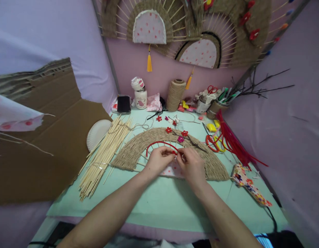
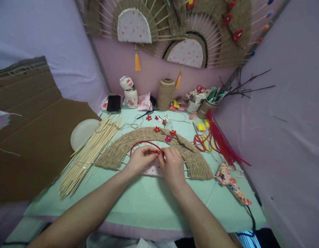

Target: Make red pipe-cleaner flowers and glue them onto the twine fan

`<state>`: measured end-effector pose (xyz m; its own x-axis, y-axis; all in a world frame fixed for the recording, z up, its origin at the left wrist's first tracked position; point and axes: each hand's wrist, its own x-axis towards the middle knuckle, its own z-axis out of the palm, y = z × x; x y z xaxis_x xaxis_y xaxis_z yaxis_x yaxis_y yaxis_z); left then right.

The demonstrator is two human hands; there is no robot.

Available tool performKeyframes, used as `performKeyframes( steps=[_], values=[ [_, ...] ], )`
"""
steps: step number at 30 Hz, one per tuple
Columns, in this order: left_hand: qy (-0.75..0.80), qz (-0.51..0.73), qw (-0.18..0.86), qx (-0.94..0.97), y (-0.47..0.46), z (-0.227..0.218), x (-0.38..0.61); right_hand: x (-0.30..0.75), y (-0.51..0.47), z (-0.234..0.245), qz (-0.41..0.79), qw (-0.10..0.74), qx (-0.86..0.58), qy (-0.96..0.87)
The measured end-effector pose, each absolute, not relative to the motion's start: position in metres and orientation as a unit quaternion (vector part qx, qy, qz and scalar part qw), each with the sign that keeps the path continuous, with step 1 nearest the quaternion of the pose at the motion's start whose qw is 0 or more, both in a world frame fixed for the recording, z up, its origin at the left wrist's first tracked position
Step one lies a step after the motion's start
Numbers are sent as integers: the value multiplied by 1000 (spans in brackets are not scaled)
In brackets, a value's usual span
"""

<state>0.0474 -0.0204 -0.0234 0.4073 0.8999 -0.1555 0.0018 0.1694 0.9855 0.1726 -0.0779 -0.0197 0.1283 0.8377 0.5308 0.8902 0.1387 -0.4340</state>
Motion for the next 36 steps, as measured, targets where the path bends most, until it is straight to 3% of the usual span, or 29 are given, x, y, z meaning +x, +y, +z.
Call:
performKeyframes(
  steps=[5, 14, 20, 25, 31, 36],
  values=[
    [420, 363, 528, 643, -21, -30, 45, 165, -79, -16, -83, 280, -673, -679],
    [417, 379, 488, 667, -28, -27, 47, 167, -84, -12, -116, 229, -670, -696],
    [419, 379, 521, 639, -25, -31, 48, 171, -87, -9, -105, 213, -638, -733],
    [421, 328, 654, 536, -21, -26, 48, 181, -89, -11, -109, 212, -590, -771],
    [374, 283, 768, 436, -18, -21, 45, 193, -85, -11, -52, 288, -508, -810],
    [397, 368, 640, 546, -19, -22, 45, 189, -87, -9, 218, 449, -653, -570]
  ],
)
